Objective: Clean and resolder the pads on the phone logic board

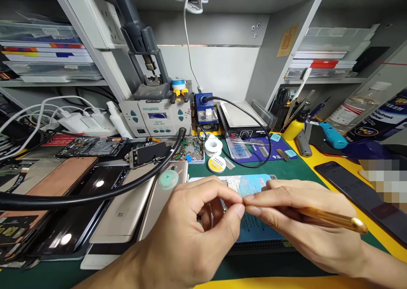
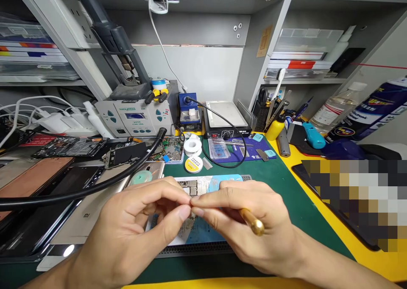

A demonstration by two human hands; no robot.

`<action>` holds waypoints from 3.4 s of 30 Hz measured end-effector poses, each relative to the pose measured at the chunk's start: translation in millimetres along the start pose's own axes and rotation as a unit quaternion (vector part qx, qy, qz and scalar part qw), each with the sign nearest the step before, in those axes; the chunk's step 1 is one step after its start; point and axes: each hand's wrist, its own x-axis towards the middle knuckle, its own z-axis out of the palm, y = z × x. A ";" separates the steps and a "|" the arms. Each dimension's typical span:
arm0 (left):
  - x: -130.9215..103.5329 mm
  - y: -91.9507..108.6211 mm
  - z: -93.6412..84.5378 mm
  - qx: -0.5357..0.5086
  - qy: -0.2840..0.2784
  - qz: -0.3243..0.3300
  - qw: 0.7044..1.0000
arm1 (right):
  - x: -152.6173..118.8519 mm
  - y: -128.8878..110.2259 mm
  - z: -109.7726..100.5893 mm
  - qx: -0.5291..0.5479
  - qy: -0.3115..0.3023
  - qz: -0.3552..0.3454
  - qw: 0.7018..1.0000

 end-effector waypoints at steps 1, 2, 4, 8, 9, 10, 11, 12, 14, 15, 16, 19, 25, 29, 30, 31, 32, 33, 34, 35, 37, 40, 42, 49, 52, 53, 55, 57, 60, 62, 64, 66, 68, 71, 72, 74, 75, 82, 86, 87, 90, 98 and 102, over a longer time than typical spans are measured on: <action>0.0 0.3 -0.6 0.004 -0.001 0.008 1.000 | -0.1 0.4 -0.4 0.006 -0.001 -0.002 1.000; 0.0 0.9 -1.3 0.008 -0.002 0.015 1.000 | -0.4 0.8 -0.8 0.010 -0.002 -0.003 1.000; 0.4 2.7 -2.6 0.015 -0.006 0.025 1.000 | -1.1 1.4 -1.6 0.015 -0.007 -0.004 1.000; 1.3 5.3 -3.5 0.027 -0.002 0.038 0.999 | -2.1 1.9 -4.1 0.003 -0.023 -0.005 1.000; 1.4 5.5 -3.1 0.037 0.003 0.050 0.998 | -2.2 1.9 -4.6 0.000 -0.025 -0.006 1.000; 1.6 5.5 -2.6 0.050 0.011 0.064 0.997 | -2.2 1.8 -4.7 -0.004 -0.028 -0.006 1.000; 1.6 5.4 -1.9 0.065 0.022 0.082 0.994 | -2.3 1.6 -4.5 -0.008 -0.029 -0.006 1.000; 1.6 5.0 -1.2 0.081 0.033 0.101 0.991 | -2.5 1.3 -3.7 -0.011 -0.030 -0.006 0.999; 1.5 3.6 -0.3 0.115 0.051 0.143 0.982 | -3.2 0.3 -0.8 -0.012 -0.022 -0.010 1.000; 1.4 2.4 -0.2 0.138 0.056 0.167 0.975 | -3.7 -0.3 1.2 -0.012 -0.013 -0.013 1.000; 1.1 0.7 -0.3 0.165 0.062 0.196 0.965 | -4.3 -0.9 3.3 -0.014 -0.001 -0.016 1.000; 0.3 -6.8 -1.5 0.251 0.106 0.313 0.910 | -5.3 -2.2 8.1 -0.028 0.024 -0.026 0.999; 0.9 -18.6 -2.6 0.343 0.137 0.398 0.840 | -5.7 -1.7 9.1 -0.088 0.033 -0.055 0.994; 1.5 -19.6 -2.1 0.359 0.138 0.404 0.830 | -8.2 -1.2 9.2 -0.115 0.023 -0.060 0.991; 1.4 -19.3 -2.1 0.363 0.137 0.404 0.828 | -8.9 -1.0 9.4 -0.116 0.022 -0.061 0.991; 1.2 -19.0 -2.2 0.367 0.136 0.404 0.827 | -9.6 -0.8 9.5 -0.118 0.023 -0.060 0.991; 0.9 -18.6 -2.4 0.370 0.135 0.405 0.825 | -10.1 -0.5 9.7 -0.121 0.023 -0.059 0.991; 0.7 -18.1 -2.7 0.374 0.133 0.409 0.822 | -10.5 -0.3 9.8 -0.123 0.024 -0.057 0.990; 0.6 -17.6 -2.9 0.377 0.132 0.412 0.819 | -10.8 -0.1 9.8 -0.124 0.026 -0.058 0.990; 0.6 -17.2 -3.0 0.379 0.131 0.415 0.816 | -10.9 0.0 10.0 -0.124 0.027 -0.057 0.990; 0.9 -16.8 -3.0 0.381 0.130 0.420 0.813 | -11.0 0.0 10.7 -0.120 0.030 -0.057 0.991; 1.6 -17.7 -2.4 0.381 0.132 0.420 0.813 | -11.6 -0.3 12.8 -0.115 0.032 -0.053 0.991; 2.0 -18.8 -1.9 0.381 0.132 0.418 0.814 | -12.4 -0.2 14.3 -0.114 0.036 -0.056 0.991; 0.1 -18.0 -3.0 0.384 0.125 0.422 0.812 | -12.1 -0.2 12.6 -0.123 0.039 -0.066 0.989; -1.1 -17.2 -3.1 0.388 0.121 0.417 0.813 | -10.4 -0.6 11.4 -0.124 0.041 -0.069 0.989; -1.2 -17.0 -2.7 0.390 0.121 0.414 0.814 | -10.1 -0.8 11.3 -0.123 0.042 -0.069 0.989; -0.9 -16.9 -1.8 0.389 0.124 0.411 0.815 | -10.3 -1.3 11.5 -0.120 0.043 -0.070 0.989; -0.2 -16.6 -0.9 0.390 0.125 0.413 0.814 | -11.2 -1.6 12.0 -0.118 0.040 -0.069 0.990; 0.9 -16.1 -0.2 0.388 0.128 0.423 0.809 | -12.1 -0.6 13.1 -0.116 0.037 -0.064 0.990; 1.4 -15.7 -0.2 0.386 0.130 0.423 0.809 | -11.8 0.9 13.7 -0.103 0.045 -0.076 0.991; 1.5 -15.2 -0.2 0.385 0.129 0.423 0.810 | -11.0 2.0 13.8 -0.083 0.052 -0.092 0.991; 1.3 -14.6 -0.1 0.384 0.125 0.422 0.812 | -10.0 1.7 13.3 -0.074 0.048 -0.091 0.992; 0.8 -14.5 0.1 0.385 0.123 0.419 0.813 | -8.9 0.1 12.5 -0.080 0.035 -0.068 0.994; 0.0 -15.3 0.0 0.383 0.133 0.414 0.815 | -7.2 -2.7 11.8 -0.084 0.020 -0.037 0.996; -0.2 -15.7 -0.2 0.385 0.138 0.413 0.814 | -6.8 -3.3 11.8 -0.080 0.019 -0.034 0.996; -0.2 -16.4 -0.7 0.387 0.146 0.414 0.811 | -6.4 -4.0 11.9 -0.070 0.020 -0.031 0.997; -0.2 -16.6 -1.0 0.389 0.148 0.414 0.809 | -6.3 -4.2 12.0 -0.067 0.020 -0.028 0.997; -0.3 -16.0 -1.9 0.399 0.158 0.415 0.803 | -5.9 -5.5 10.7 -0.032 0.006 -0.022 0.999; 0.0 -16.4 -1.6 0.404 0.161 0.418 0.797 | -4.8 -6.2 10.2 -0.023 0.003 -0.024 0.999; 0.0 -16.4 -1.5 0.406 0.161 0.419 0.796 | -4.7 -6.2 10.1 -0.022 0.003 -0.023 0.999; -0.5 -15.9 -1.5 0.410 0.158 0.420 0.794 | -5.0 -5.7 9.7 -0.024 0.008 -0.019 0.999; -1.6 -17.5 -2.6 0.412 0.154 0.420 0.794 | -3.7 -6.8 8.7 0.003 -0.003 0.022 1.000; -1.2 -14.8 -2.7 0.411 0.157 0.419 0.794 | -1.4 -8.8 7.4 0.025 -0.018 0.053 0.998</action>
